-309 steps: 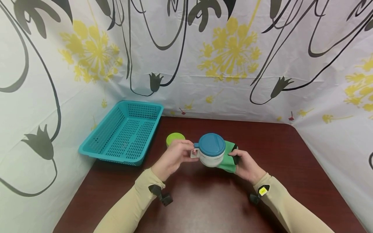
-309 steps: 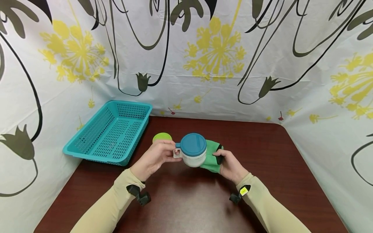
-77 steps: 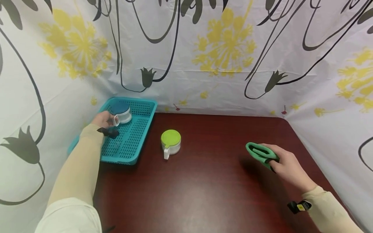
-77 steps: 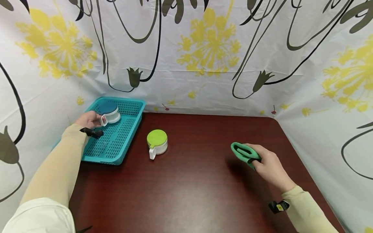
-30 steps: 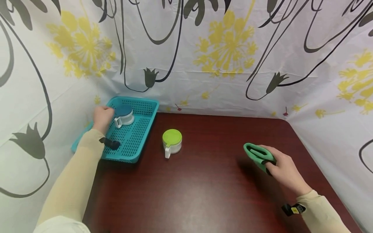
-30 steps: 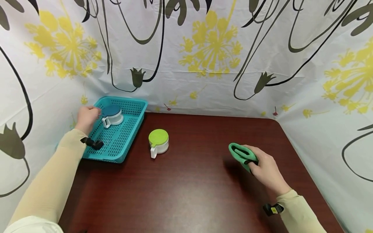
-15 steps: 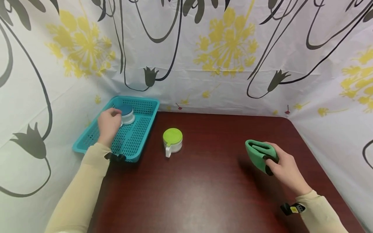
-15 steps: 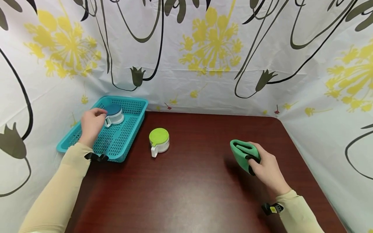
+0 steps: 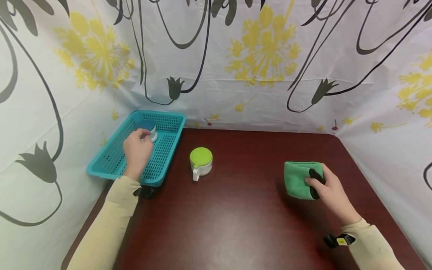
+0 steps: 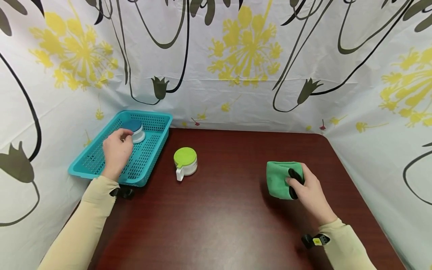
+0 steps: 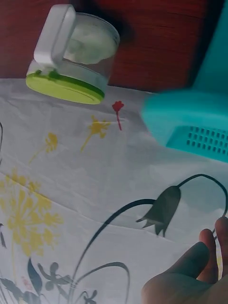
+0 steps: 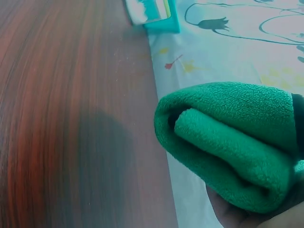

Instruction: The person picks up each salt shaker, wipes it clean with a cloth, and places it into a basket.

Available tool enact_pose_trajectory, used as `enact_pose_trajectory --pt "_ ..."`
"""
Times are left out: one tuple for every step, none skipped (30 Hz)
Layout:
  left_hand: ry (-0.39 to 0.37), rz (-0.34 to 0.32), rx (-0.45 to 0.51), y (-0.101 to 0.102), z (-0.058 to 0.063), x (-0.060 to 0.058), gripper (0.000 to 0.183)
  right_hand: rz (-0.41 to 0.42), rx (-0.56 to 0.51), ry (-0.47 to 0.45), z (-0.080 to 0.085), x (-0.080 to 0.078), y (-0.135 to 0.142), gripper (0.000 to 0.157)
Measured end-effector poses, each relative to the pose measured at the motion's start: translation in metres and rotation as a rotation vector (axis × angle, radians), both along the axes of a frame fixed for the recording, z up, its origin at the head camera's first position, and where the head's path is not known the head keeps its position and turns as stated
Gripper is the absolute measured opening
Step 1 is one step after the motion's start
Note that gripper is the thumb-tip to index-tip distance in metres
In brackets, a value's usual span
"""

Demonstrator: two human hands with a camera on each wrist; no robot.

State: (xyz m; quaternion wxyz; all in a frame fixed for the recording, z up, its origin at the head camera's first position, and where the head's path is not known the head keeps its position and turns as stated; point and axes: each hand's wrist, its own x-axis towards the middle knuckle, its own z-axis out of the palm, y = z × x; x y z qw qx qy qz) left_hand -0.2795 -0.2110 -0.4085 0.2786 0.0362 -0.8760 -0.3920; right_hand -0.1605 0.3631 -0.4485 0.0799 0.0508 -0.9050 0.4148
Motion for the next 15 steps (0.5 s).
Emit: enact_pose_trajectory --pt "0.012 -0.005 -0.002 0.002 -0.001 0.002 0.028 -0.004 -0.015 -0.011 0.0 0.0 0.0 0.042" --pt "0.028 -0.008 -0.012 0.005 -0.001 0.003 0.028 0.0 -0.025 -0.018 0.0 0.0 -0.001 0.043" --pt "0.042 -0.014 -0.02 0.007 -0.002 0.006 0.027 0.002 -0.034 -0.026 0.0 0.0 -0.001 0.043" --pt "0.054 -0.021 -0.025 0.011 -0.003 0.008 0.027 0.003 -0.04 -0.033 0.0 -0.001 -0.001 0.044" --pt "0.077 -0.029 -0.036 0.014 -0.003 0.01 0.026 0.004 -0.045 -0.039 0.0 -0.001 -0.001 0.045" --pt "0.103 -0.034 -0.052 0.018 -0.005 0.012 0.025 0.007 -0.052 -0.047 0.0 -0.001 -0.002 0.045" --pt "0.135 -0.04 -0.073 0.022 -0.007 0.013 0.024 0.009 -0.074 -0.062 -0.001 -0.001 -0.002 0.044" --pt "0.171 -0.048 -0.095 0.026 -0.009 0.016 0.023 0.014 -0.089 -0.072 -0.001 -0.001 -0.003 0.044" --pt "0.204 -0.058 -0.12 0.031 -0.011 0.018 0.022 0.017 -0.114 -0.087 -0.002 -0.001 -0.003 0.044" --pt "0.241 -0.067 -0.144 0.036 -0.013 0.021 0.021 0.016 -0.141 -0.103 -0.002 -0.001 -0.004 0.043" --pt "0.276 -0.075 -0.168 0.041 -0.015 0.023 0.02 0.016 -0.174 -0.122 -0.002 -0.001 -0.005 0.043" --pt "0.305 -0.082 -0.185 0.046 -0.017 0.026 0.019 0.015 -0.208 -0.141 -0.002 -0.002 -0.005 0.043" --pt "0.329 -0.09 -0.196 0.05 -0.019 0.029 0.019 0.014 -0.241 -0.158 -0.002 -0.002 -0.006 0.044" --pt "0.346 -0.099 -0.2 0.055 -0.021 0.032 0.018 0.017 -0.267 -0.171 -0.002 -0.002 -0.007 0.045" --pt "0.356 -0.104 -0.204 0.059 -0.023 0.034 0.017 0.023 -0.302 -0.188 -0.002 -0.002 -0.008 0.046"
